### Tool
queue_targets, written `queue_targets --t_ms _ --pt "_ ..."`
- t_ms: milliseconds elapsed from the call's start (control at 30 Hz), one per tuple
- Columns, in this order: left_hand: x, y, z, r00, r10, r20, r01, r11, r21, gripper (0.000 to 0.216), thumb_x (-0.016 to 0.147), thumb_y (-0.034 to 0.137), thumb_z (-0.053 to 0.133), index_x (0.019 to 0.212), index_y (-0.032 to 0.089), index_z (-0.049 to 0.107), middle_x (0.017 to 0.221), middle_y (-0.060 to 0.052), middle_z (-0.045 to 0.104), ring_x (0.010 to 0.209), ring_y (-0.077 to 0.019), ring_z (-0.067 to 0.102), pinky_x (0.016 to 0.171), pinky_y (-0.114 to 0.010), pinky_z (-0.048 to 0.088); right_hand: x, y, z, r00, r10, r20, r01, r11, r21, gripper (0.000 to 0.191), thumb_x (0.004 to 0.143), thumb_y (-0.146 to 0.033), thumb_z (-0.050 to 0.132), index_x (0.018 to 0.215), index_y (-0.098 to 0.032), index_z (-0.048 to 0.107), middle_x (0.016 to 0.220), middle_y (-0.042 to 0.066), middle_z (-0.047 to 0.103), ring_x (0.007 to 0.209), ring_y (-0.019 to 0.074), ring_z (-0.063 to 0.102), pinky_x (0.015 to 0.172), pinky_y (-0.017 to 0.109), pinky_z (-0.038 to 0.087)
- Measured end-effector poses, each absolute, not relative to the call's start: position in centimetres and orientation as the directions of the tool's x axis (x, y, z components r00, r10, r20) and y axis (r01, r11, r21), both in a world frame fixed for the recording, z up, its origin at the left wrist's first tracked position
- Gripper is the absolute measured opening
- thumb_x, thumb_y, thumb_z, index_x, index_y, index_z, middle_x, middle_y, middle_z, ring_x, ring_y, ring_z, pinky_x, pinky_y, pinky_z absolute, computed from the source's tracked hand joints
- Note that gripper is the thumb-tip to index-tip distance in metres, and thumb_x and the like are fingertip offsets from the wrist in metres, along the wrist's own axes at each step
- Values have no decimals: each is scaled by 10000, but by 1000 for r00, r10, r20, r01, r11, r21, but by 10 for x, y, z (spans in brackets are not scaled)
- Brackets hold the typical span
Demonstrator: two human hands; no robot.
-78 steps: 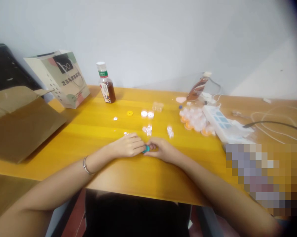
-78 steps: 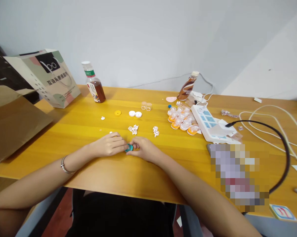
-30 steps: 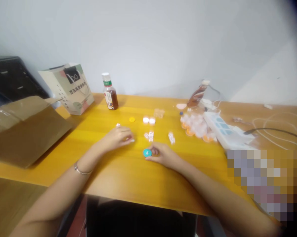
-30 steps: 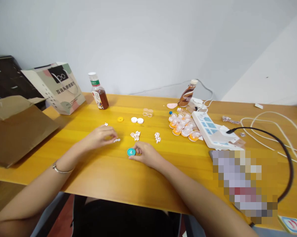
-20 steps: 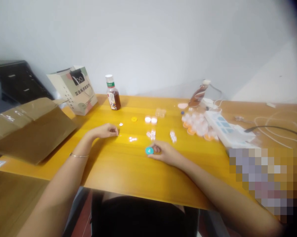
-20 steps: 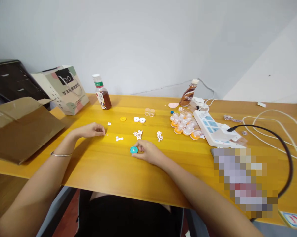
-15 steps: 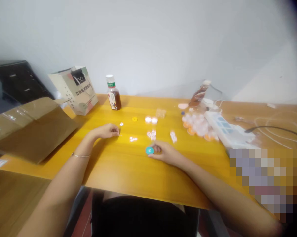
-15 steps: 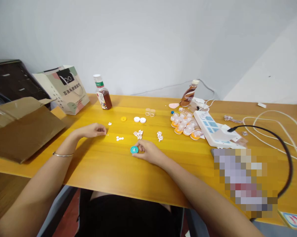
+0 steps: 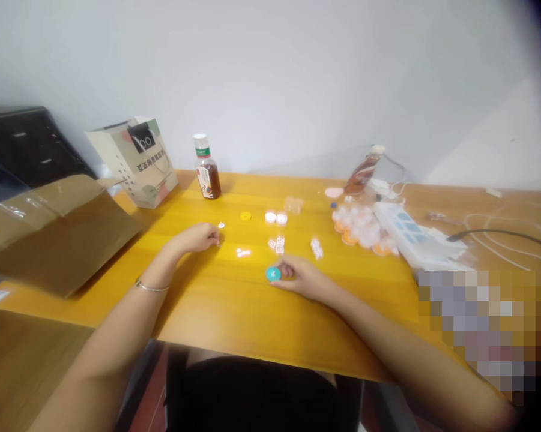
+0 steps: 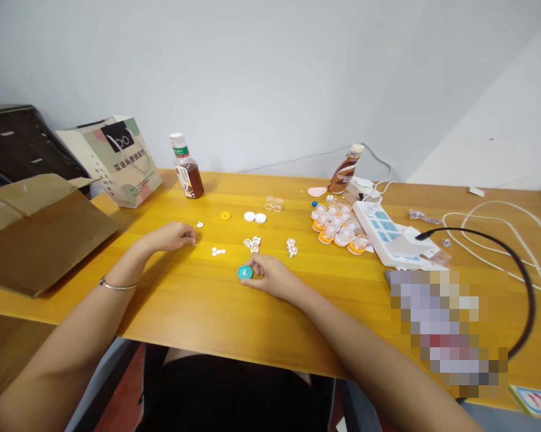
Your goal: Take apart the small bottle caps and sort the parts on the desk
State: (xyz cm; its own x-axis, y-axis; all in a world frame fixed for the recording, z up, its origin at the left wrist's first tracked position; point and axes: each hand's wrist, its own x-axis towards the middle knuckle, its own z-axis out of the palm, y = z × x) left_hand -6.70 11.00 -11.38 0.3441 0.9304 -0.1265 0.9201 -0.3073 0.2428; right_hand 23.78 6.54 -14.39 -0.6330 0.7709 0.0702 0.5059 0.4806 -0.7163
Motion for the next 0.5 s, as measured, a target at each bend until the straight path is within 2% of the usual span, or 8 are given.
queue_targets --t_ms 167,233,300,367,500 --pt "-60 104 -110 286 957 -45 944 -274 183 199 750 209 460 706 174 651 737 -57 673 675 -196 592 620 -268 401 237 64 -141 -634 769 79 506 490 -710 203 704 -312 643 815 -160 565 630 -42 434 569 90 400 535 214 318" --pt "-52 98 -109 283 958 44 944 -286 166 225 788 212 432 727 163 643 748 -77 662 690 -205 591 630 -279 405 238 63 -139 -634 769 80 506 491 -710 200 705 -310 643 822 -164 570 634 -40 445 573 91 406 536 214 323" --pt "-39 90 -107 351 919 177 906 -381 181 246 834 211 395 798 157 632 803 -83 651 730 -197 591 669 -282 418 238 63 -139 -636 768 79 498 486 -718 202 706 -315 642 825 -167 573 638 -37 459 577 92 416 539 214 330" --pt "-21 80 -106 484 826 288 807 -549 217 251 869 198 367 886 156 615 859 -76 637 774 -174 585 715 -272 427 239 63 -139 -637 767 76 482 473 -738 214 707 -324 641 834 -168 571 642 -35 472 579 91 425 540 212 340" --pt "11 60 -110 741 583 333 535 -813 232 223 899 262 403 978 171 591 907 -64 616 845 -145 567 774 -259 423 240 65 -142 -639 766 76 434 440 -786 237 714 -345 628 859 -172 555 640 -36 488 561 85 428 523 207 351"
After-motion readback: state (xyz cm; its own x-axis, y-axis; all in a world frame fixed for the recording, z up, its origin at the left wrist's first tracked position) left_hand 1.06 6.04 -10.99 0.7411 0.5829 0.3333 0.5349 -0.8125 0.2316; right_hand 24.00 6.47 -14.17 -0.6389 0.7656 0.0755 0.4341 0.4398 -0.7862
